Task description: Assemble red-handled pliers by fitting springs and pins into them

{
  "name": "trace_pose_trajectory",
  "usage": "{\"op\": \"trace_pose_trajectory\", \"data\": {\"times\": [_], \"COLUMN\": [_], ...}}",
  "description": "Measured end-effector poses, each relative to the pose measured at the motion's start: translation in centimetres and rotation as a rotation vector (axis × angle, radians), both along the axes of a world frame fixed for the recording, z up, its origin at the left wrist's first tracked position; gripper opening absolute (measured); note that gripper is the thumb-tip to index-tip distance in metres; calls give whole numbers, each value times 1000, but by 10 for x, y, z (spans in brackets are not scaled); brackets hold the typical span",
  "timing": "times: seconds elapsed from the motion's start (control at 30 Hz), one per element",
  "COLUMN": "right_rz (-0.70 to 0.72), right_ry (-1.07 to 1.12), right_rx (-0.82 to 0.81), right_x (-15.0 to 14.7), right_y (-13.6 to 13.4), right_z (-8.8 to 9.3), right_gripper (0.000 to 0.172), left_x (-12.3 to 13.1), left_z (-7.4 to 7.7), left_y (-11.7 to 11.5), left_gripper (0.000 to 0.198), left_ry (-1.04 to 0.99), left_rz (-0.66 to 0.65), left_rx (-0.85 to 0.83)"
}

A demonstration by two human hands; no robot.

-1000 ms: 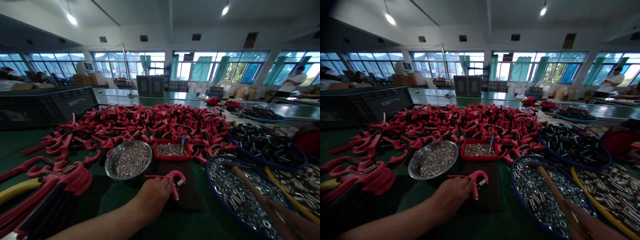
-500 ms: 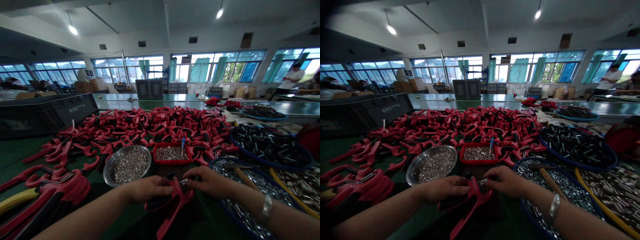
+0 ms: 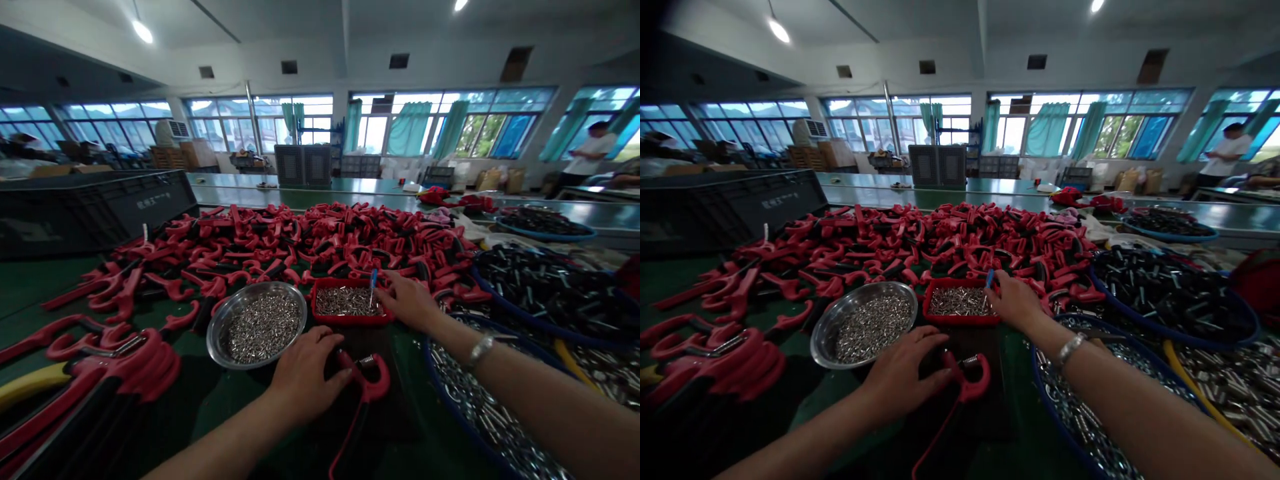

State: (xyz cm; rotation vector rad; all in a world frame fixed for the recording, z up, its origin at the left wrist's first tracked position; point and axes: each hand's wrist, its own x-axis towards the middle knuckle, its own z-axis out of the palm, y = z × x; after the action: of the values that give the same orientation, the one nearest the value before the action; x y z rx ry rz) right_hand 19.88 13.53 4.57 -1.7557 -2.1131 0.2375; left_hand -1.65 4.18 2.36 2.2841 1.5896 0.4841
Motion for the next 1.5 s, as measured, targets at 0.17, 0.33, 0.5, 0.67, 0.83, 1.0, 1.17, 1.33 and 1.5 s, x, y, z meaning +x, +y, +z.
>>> {"op": "trace_pose_trajectory", "data": {"times": [0.17, 0.33, 0.5, 0.67, 0.83, 1.0, 1.17, 1.33, 1.5], "right_rz": [-155, -254, -198, 4, 21, -43, -82, 210, 233], "right_ry": [-47, 104, 417, 619, 574, 551, 1165, 949, 842], "right_rx": [-26, -27, -38, -148, -116, -56, -423, -506, -346], "right_x": [-13, -15, -12, -19, -14, -12, -28, -50, -53], "right_y": [40, 54, 41, -12, -69, -105, -122, -128, -127], "right_z": [-6, -13, -5, 2, 5, -4, -14, -15, -12], "right_gripper": [40, 29, 38, 39, 34, 33, 26, 15, 32], "left_x": [2, -1, -2, -3, -4, -7, -9, -3, -1], "left_z": [-13, -19, -20, -21, -22, -23, -14, 1, 9], "left_y": [4, 6, 7, 7, 9, 10, 7, 0, -6], "left_gripper": [41, 41, 41, 39, 38, 45, 45, 49, 35], "left_ry": [-56, -161, -217, -270, -304, -330, -479, -813, -812], "left_rz": [-36, -20, -31, -29, -42, -76, -75, -234, -213], "left_rx": [-102, -110, -135, -135, -136, -174, -58, -318, -246]}}
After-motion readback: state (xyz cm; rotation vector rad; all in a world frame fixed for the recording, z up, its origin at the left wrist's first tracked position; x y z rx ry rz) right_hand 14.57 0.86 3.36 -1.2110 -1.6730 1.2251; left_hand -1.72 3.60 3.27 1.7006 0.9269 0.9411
